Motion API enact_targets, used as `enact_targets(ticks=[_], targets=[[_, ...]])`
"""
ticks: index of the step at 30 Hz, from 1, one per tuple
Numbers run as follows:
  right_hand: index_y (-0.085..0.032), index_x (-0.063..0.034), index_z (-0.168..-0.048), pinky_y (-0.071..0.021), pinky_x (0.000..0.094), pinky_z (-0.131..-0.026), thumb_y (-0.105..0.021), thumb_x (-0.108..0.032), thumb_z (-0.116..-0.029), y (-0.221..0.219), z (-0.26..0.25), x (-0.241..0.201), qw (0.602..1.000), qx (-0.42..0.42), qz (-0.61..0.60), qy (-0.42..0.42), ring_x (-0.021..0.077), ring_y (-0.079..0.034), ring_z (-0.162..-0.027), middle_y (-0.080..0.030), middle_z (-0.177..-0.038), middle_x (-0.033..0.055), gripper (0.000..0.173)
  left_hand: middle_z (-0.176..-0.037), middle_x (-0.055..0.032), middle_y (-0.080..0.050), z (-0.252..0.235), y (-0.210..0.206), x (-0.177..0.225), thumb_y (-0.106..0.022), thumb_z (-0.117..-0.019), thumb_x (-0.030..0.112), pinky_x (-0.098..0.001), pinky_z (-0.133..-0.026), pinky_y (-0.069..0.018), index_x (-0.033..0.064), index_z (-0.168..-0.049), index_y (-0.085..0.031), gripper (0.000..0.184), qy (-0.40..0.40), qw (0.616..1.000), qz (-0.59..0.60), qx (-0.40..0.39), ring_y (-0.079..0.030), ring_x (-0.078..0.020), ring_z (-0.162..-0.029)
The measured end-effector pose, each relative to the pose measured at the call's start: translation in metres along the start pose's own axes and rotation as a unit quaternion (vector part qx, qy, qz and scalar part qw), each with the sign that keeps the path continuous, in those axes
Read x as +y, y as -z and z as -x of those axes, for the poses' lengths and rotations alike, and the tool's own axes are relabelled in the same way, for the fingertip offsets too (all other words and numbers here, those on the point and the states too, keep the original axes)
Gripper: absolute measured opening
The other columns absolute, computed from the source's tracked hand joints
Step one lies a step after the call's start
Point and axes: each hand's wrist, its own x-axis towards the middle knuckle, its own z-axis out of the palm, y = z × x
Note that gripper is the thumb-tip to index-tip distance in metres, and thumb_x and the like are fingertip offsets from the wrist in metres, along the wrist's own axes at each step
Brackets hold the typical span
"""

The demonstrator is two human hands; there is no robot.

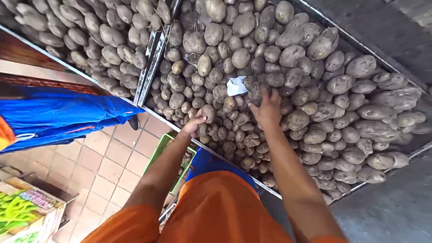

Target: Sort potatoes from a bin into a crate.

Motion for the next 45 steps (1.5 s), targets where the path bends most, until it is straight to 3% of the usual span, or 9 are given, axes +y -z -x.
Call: enact_targets(ticks=[4, 7, 9, 12, 15, 24, 31, 40, 45], targets=[[-0.047, -0.0273, -0.151, -0.0514, 0.0657, -0.092, -0.086, -0.053, -0.0686, 0.0, -0.026, -0.025, 0.996, -0.023, 0.044, -0.075, 0.0474, -0.053, -0.127, -0.048, -0.145, 0.0256, 0.095, -0.093, -0.0111, -0.072, -0.015, -0.026, 0.015, -0.05, -0.094, 0.071, -0.0363, -0.06, -0.0607, 0.0088, -0.116, -0.063, 0.067, 0.001, 0.981, 0.186, -0.061, -0.069, -0.0215, -0.07], [-0.042, -0.0214, -0.155, -0.0492, 0.0613, -0.103, -0.083, -0.057, -0.0756, 0.02, 0.006, -0.053, 0.984, -0.089, -0.096, -0.118, 0.0397, -0.054, -0.131, -0.047, -0.151, 0.0219, 0.096, -0.149, -0.0198, -0.053, -0.043, -0.034, 0.028, -0.034, -0.0946, 0.078, -0.0643, -0.103, -0.0486, 0.011, -0.148, -0.046, 0.086, 0.034, 0.944, 0.29, -0.152, -0.055, -0.041, -0.133], [-0.047, -0.0214, -0.154, -0.0465, 0.0526, -0.111, -0.077, -0.059, -0.0826, 0.028, 0.024, -0.063, 0.971, -0.16, -0.164, -0.067, 0.03, -0.052, -0.136, -0.049, -0.151, 0.0172, 0.086, -0.166, -0.019, -0.031, -0.052, -0.04, 0.033, -0.016, -0.0898, 0.086, -0.0708, -0.112, -0.0372, 0.0138, -0.159, -0.032, 0.101, 0.036, 0.932, 0.314, -0.18, -0.037, -0.0438, -0.148], [-0.064, -0.0144, -0.136, -0.0555, 0.0491, -0.098, -0.073, -0.046, -0.0915, 0.049, -0.006, -0.044, 0.983, -0.027, -0.172, -0.054, 0.0262, -0.064, -0.117, -0.062, -0.135, 0.0149, 0.055, -0.124, -0.0166, -0.069, -0.049, -0.038, 0.038, -0.043, -0.0923, 0.076, -0.0525, -0.096, -0.0567, 0.0115, -0.132, -0.061, 0.078, -0.034, 0.938, 0.327, -0.11, -0.066, -0.0303, -0.115], [-0.05, -0.0114, -0.148, -0.0486, 0.0534, -0.107, -0.068, -0.031, -0.0955, 0.072, -0.084, -0.003, 0.985, 0.123, -0.082, -0.084, 0.0326, -0.056, -0.13, -0.054, -0.145, 0.0192, 0.059, -0.114, -0.0102, -0.073, -0.035, -0.026, 0.039, -0.044, -0.0971, 0.068, -0.0453, -0.092, -0.0589, 0.0158, -0.122, -0.066, 0.062, -0.065, 0.936, 0.33, -0.107, -0.069, -0.0225, -0.108], [-0.064, -0.0129, -0.129, -0.0531, 0.0668, -0.089, -0.092, -0.039, -0.0705, 0.072, -0.129, -0.004, 0.992, 0.013, 0.053, -0.113, 0.0434, -0.061, -0.115, -0.054, -0.137, 0.0234, 0.07, -0.111, -0.0119, -0.073, -0.028, 0.017, 0.038, -0.06, -0.0897, 0.065, -0.0442, -0.086, -0.061, 0.0135, -0.12, -0.07, 0.061, 0.02, 0.941, 0.301, -0.153, -0.072, -0.0231, -0.102], [-0.056, -0.0072, -0.137, -0.0531, 0.0459, -0.102, -0.085, -0.044, -0.0761, 0.067, -0.062, -0.062, 0.982, -0.051, -0.156, -0.099, 0.0224, -0.064, -0.117, -0.066, -0.127, 0.0145, 0.077, -0.105, -0.0021, -0.077, -0.054, -0.003, 0.062, -0.071, -0.0861, 0.061, -0.0351, -0.089, -0.061, 0.0198, -0.113, -0.073, 0.049, 0.011, 0.967, 0.182, -0.179, -0.073, -0.0121, -0.099], [-0.04, -0.0166, -0.158, -0.0428, 0.0524, -0.115, -0.062, -0.05, -0.0988, 0.065, -0.023, -0.109, 0.941, -0.307, -0.137, -0.031, 0.0282, -0.052, -0.137, -0.051, -0.152, 0.0162, 0.072, -0.108, 0.0041, -0.078, -0.081, -0.033, 0.083, -0.069, -0.0914, 0.057, -0.0278, -0.093, -0.0593, 0.0252, -0.111, -0.076, 0.038, -0.036, 0.935, 0.19, -0.298, -0.072, -0.0054, -0.103], [-0.063, -0.006, -0.132, -0.0565, 0.0456, -0.096, -0.07, -0.036, -0.0947, 0.118, -0.109, -0.033, 0.98, 0.031, -0.188, -0.063, 0.0234, -0.067, -0.111, -0.068, -0.123, 0.0151, 0.049, -0.11, 0.0009, -0.077, -0.068, -0.026, 0.072, -0.066, -0.093, 0.059, -0.0303, -0.093, -0.0597, 0.0214, -0.117, -0.075, 0.045, -0.044, 0.926, 0.229, -0.298, -0.072, -0.0087, -0.103]])
